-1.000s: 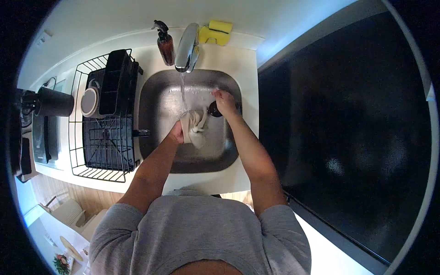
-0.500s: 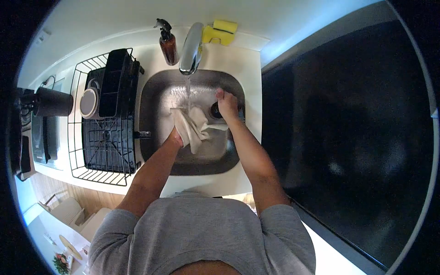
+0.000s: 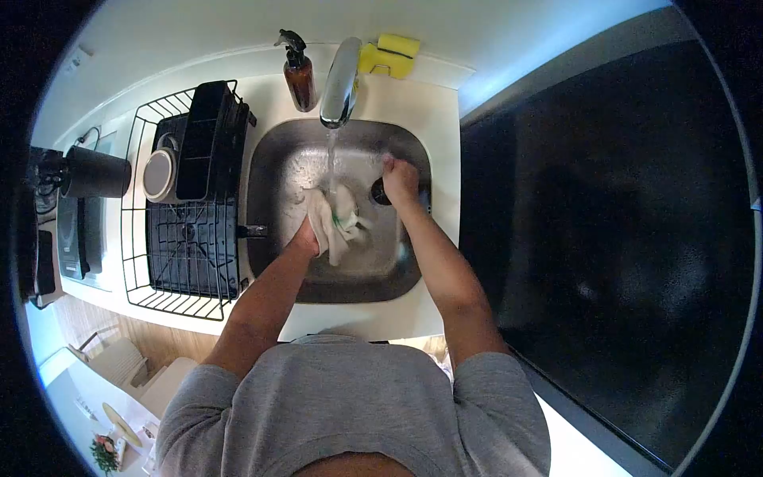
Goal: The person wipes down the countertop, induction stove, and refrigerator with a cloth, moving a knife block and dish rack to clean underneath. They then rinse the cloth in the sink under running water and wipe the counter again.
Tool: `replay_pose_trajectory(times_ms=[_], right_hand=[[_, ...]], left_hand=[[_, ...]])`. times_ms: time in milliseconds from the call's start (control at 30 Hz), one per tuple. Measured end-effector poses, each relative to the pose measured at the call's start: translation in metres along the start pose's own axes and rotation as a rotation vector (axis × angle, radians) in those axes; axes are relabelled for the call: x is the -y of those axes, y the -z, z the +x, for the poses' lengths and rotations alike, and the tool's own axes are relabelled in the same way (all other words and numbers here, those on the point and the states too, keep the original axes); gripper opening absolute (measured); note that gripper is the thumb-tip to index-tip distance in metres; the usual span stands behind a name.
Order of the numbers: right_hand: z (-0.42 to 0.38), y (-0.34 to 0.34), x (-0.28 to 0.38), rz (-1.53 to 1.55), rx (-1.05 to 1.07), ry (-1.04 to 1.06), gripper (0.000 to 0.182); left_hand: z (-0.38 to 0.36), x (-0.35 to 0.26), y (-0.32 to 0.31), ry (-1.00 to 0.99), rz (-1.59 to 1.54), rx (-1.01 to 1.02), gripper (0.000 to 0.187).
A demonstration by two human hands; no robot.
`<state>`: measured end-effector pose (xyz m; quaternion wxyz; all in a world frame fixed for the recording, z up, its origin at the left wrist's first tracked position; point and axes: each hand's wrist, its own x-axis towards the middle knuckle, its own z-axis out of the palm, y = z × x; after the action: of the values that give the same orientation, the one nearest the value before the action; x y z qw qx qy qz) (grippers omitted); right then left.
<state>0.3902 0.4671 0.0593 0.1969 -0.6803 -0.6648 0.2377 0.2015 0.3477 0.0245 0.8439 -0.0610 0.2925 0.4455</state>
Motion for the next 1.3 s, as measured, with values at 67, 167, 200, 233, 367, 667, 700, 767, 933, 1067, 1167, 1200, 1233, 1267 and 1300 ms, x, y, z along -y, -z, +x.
replay_pose_trajectory(times_ms=[67, 167, 200, 233, 367, 667, 700, 767, 933, 1067, 1167, 1200, 1233, 1267, 1300], right_hand=[[0.0, -0.004, -0.006, -0.024, -0.016, 0.078, 0.051], [-0.008, 0.002, 0.001, -0.118, -0.004, 0.002, 0.05], [-0.006, 0.009, 0.006, -0.166, 0.009, 0.074, 0.045], [-0.003, 0.019, 0.019, -0.215, 0.021, 0.152, 0.039], [-0.023, 0.037, 0.055, 0.155, -0.097, 0.37, 0.017], [-0.087, -0.026, 0.004, 0.315, 0.589, 0.021, 0.026], [-0.095, 0.002, 0.019, 0.54, 0.525, -0.369, 0.028], [-0.109, 0.021, 0.038, 1.399, 0.409, -0.255, 0.021], [-0.141, -0.036, 0.092, 1.097, 0.241, -0.19, 0.017], [-0.11, -0.053, 0.083, 0.432, 0.004, 0.114, 0.014], [-0.099, -0.064, 0.055, 0.36, -0.217, 0.025, 0.016], [-0.107, -0.072, 0.06, 0.43, -0.193, 0.081, 0.017], [-0.119, -0.072, 0.072, 0.497, -0.163, 0.134, 0.019], [-0.132, -0.063, 0.088, 0.462, -0.044, 0.109, 0.019], [-0.129, -0.067, 0.082, 0.459, -0.051, 0.105, 0.019]], left_hand=[[0.005, -0.001, 0.002, -0.024, -0.024, -0.024, 0.05], [0.009, -0.006, -0.004, -0.078, -0.072, 0.089, 0.05], [0.009, -0.011, -0.009, -0.047, -0.093, 0.077, 0.05], [0.009, -0.017, -0.016, -0.021, -0.117, 0.067, 0.049], [0.014, -0.029, -0.017, -0.055, -0.056, 0.088, 0.046], [-0.032, -0.015, -0.011, -0.182, -0.102, 0.009, 0.06], [-0.035, -0.024, 0.005, -0.194, -0.002, -0.149, 0.058], [-0.041, -0.017, 0.004, -0.153, -0.103, -0.217, 0.055], [0.029, 0.026, 0.037, -0.077, -0.001, -0.411, 0.032], [0.014, 0.043, 0.027, -0.402, 0.949, -0.089, 0.026], [0.01, 0.036, 0.004, -0.043, 0.338, -0.32, 0.024], [0.02, 0.039, 0.022, -0.127, 0.294, -0.285, 0.024], [0.018, 0.041, 0.021, -0.115, 0.29, -0.281, 0.024], [0.01, 0.043, 0.015, -0.088, 0.305, -0.304, 0.023], [0.006, 0.038, 0.007, -0.072, 0.327, -0.321, 0.023]])
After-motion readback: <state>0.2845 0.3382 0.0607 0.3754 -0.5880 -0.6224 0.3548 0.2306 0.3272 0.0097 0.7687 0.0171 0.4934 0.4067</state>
